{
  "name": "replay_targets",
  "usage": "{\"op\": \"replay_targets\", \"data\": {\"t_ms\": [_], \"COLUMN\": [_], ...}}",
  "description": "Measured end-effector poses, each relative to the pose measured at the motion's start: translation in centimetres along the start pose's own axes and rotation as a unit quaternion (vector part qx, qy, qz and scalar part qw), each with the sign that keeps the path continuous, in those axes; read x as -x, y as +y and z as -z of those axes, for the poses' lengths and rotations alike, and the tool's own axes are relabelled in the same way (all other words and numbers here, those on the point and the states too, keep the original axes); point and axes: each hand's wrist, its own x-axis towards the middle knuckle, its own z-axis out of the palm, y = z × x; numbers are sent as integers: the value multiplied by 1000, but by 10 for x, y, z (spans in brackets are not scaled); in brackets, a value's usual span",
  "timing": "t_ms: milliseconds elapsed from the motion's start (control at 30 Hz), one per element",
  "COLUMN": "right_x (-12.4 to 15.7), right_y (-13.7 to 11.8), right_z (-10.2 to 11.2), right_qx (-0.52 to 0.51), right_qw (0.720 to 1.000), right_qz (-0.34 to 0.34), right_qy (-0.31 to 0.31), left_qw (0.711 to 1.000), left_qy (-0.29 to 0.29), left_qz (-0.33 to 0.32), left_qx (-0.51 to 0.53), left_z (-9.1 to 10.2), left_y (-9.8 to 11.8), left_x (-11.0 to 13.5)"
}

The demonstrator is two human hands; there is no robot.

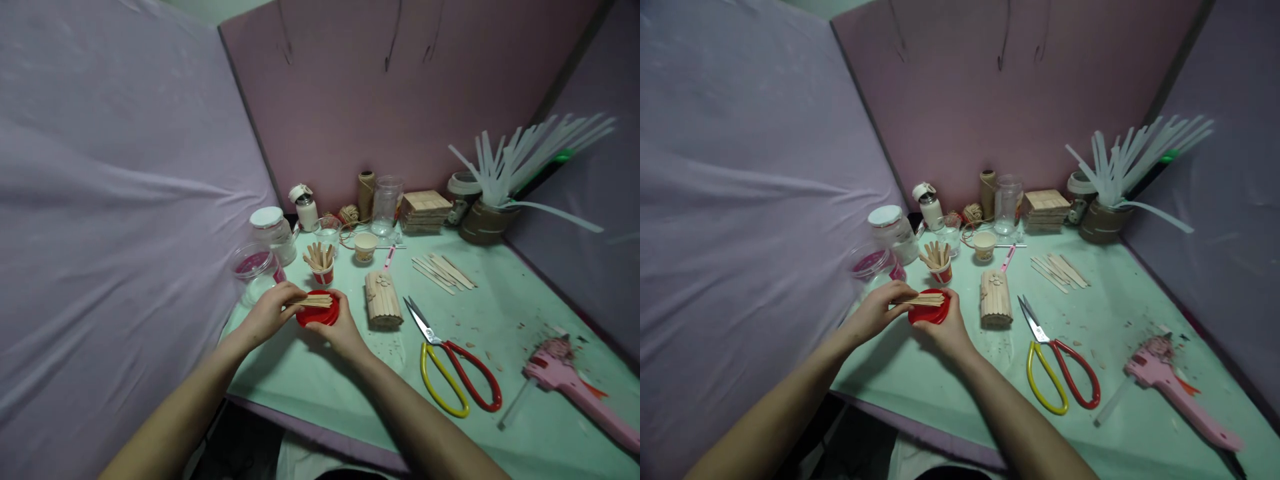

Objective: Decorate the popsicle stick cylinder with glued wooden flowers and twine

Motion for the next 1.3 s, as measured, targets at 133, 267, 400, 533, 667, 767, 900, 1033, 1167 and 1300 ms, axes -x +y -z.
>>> {"op": "replay_targets", "data": {"t_ms": [133,267,400,533,667,767,900,1033,1167,1300], "right_x": [0,1,5,10,11,11,10,13,21,34], "right_y": [11,10,4,2,3,5,8,5,-5,-20], "right_z": [-2,-1,6,14,18,19,20,23,22,23], "right_qx": [64,151,267,410,526,502,470,465,450,416], "right_qw": [998,988,961,908,848,864,882,884,887,892], "right_qz": [-11,-14,-17,-2,19,15,26,40,101,171], "right_qy": [22,24,66,82,64,20,-28,-35,-36,-49], "left_qw": [994,983,978,983,988,990,997,1000,999,994], "left_qy": [81,123,132,92,63,55,5,-14,14,94], "left_qz": [17,24,37,27,-4,-20,-32,-23,-34,-34], "left_qx": [68,137,157,154,142,125,66,9,-9,-36], "left_z": [-7,-31,-56,-63,-61,-62,-61,-50,-39,-44], "left_y": [-13,-23,-33,-38,-38,-39,-45,-44,-30,-19], "left_x": [6,7,11,16,14,9,8,12,15,13]}}
